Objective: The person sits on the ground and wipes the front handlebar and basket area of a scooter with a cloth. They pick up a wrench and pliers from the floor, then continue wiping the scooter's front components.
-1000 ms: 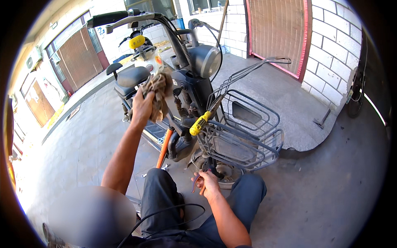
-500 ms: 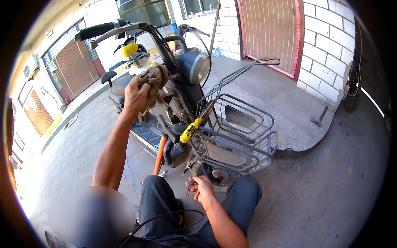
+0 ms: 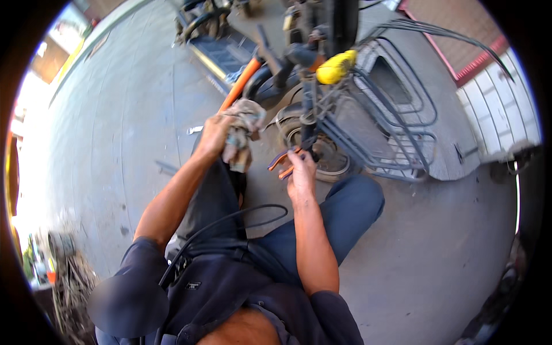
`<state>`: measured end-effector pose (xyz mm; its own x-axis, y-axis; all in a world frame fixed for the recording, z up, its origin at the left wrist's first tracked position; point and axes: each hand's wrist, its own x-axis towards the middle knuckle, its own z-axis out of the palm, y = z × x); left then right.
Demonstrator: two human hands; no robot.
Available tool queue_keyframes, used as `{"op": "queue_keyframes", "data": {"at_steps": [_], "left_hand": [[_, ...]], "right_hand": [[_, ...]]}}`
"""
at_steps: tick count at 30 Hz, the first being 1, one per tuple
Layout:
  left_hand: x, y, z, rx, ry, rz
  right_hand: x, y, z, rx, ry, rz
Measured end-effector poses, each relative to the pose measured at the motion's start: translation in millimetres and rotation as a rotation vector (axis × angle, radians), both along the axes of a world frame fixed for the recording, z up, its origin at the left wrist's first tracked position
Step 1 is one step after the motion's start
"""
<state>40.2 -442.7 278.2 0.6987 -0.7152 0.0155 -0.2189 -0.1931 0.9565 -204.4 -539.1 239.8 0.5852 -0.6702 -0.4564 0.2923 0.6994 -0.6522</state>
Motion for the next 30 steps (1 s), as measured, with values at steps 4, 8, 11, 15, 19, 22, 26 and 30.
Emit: {"op": "queue_keyframes", "data": {"at_steps": [4, 8, 11, 15, 19, 22, 26, 30], "left_hand": [[-64, 2, 29, 0.174, -0.012, -0.146], [-58, 14, 49, 0.103, 0.004, -0.175], [-6, 18, 55, -0.18, 0.135, 0.063], [93, 54, 28, -0.259, 0.121, 0.428], [148, 89, -90, 0.349, 0.086, 0.486], [144, 107, -173, 0.743, 0.055, 0.369], [124, 110, -237, 0.919, 0.084, 0.238], [123, 100, -263, 1.005, 0.085, 0.08]], "right_hand": [[-1, -6, -3, 0.174, -0.116, 0.036], [4, 7, -21, 0.148, 0.003, 0.139], [15, 14, -20, 0.043, 0.226, 0.131], [12, 10, -30, -0.018, 0.353, 0.155], [8, 8, -45, -0.007, 0.41, 0.208], [13, 11, -52, 0.041, 0.468, 0.224], [10, 14, -63, 0.097, 0.549, 0.194], [1, 14, -79, 0.142, 0.565, 0.184]]}}
